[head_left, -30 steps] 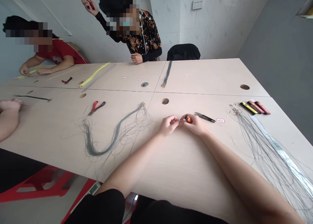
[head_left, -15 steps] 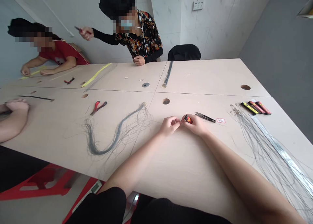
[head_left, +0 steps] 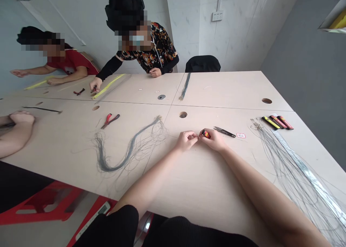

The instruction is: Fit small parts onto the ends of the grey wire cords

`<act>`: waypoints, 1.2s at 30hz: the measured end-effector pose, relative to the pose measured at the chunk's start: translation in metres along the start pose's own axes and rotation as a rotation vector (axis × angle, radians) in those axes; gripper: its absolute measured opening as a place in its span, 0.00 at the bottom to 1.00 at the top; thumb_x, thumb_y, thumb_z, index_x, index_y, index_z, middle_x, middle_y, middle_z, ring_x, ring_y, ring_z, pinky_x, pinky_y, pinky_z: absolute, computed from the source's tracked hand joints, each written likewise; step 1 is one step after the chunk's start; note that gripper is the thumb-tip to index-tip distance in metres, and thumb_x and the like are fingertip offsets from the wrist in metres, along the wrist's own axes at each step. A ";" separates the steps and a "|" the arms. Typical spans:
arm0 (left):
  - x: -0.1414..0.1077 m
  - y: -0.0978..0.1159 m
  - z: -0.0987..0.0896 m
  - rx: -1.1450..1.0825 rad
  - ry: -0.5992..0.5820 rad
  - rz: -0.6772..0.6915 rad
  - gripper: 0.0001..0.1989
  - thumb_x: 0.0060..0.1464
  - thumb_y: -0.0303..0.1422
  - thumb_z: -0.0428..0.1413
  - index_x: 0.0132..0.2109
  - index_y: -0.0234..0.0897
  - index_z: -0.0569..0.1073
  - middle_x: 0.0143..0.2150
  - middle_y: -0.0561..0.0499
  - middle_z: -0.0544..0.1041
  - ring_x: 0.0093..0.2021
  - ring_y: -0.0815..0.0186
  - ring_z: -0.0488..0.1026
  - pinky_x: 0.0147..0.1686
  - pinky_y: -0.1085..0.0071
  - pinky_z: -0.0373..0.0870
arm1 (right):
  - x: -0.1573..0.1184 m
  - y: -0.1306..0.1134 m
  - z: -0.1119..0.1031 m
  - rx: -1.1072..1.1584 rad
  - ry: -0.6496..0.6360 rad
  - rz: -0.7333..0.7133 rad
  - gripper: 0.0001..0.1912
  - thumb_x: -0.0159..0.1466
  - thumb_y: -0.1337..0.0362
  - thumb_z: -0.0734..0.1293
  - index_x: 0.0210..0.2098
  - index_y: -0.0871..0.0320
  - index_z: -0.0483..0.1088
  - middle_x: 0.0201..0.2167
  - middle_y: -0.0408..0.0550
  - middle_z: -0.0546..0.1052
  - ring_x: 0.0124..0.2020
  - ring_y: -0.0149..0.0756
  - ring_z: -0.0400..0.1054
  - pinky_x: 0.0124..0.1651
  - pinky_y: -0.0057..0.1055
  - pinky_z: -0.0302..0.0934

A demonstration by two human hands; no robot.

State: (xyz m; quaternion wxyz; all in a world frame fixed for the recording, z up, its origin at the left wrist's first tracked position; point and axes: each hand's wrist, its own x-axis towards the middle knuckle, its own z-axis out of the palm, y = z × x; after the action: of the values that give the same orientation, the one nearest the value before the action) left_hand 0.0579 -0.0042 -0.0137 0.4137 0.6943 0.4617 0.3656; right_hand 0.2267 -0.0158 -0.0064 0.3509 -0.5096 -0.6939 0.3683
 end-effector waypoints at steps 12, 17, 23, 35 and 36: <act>0.001 0.013 -0.007 -0.110 0.123 0.006 0.13 0.48 0.42 0.56 0.28 0.35 0.73 0.21 0.55 0.67 0.21 0.72 0.57 0.24 0.74 0.55 | 0.001 0.008 -0.004 0.268 0.136 0.082 0.08 0.54 0.60 0.62 0.27 0.58 0.66 0.19 0.39 0.62 0.22 0.29 0.54 0.27 0.28 0.49; 0.009 0.040 -0.007 -0.125 0.176 0.082 0.14 0.51 0.42 0.55 0.29 0.35 0.73 0.23 0.54 0.70 0.21 0.73 0.58 0.23 0.74 0.55 | 0.003 0.002 0.001 0.773 0.162 0.174 0.08 0.53 0.58 0.63 0.28 0.56 0.63 0.16 0.35 0.51 0.18 0.28 0.47 0.23 0.27 0.44; 0.011 0.027 0.018 -0.137 0.328 0.120 0.14 0.54 0.43 0.54 0.29 0.36 0.69 0.23 0.55 0.67 0.20 0.73 0.57 0.22 0.74 0.54 | 0.008 -0.007 0.015 0.908 -0.043 0.257 0.19 0.53 0.47 0.57 0.18 0.54 0.51 0.14 0.36 0.49 0.16 0.25 0.40 0.20 0.27 0.40; 0.003 0.008 0.031 -0.243 0.307 0.301 0.18 0.57 0.46 0.52 0.27 0.37 0.63 0.24 0.54 0.67 0.24 0.72 0.61 0.25 0.73 0.59 | 0.003 0.007 0.022 0.666 -0.089 0.158 0.24 0.57 0.48 0.56 0.12 0.54 0.52 0.08 0.40 0.51 0.14 0.28 0.45 0.20 0.29 0.45; 0.003 0.007 0.031 -0.247 0.318 0.303 0.19 0.57 0.46 0.52 0.27 0.37 0.63 0.24 0.54 0.66 0.23 0.72 0.61 0.24 0.73 0.59 | 0.002 0.007 0.021 0.644 -0.096 0.146 0.24 0.58 0.49 0.56 0.11 0.54 0.51 0.08 0.40 0.51 0.14 0.28 0.45 0.20 0.29 0.45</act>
State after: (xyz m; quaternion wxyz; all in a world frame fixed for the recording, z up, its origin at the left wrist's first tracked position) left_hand 0.0893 -0.0104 -0.0190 0.3580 0.6335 0.3635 0.5817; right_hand 0.2110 -0.0153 -0.0227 0.4333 -0.4029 -0.5195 0.6164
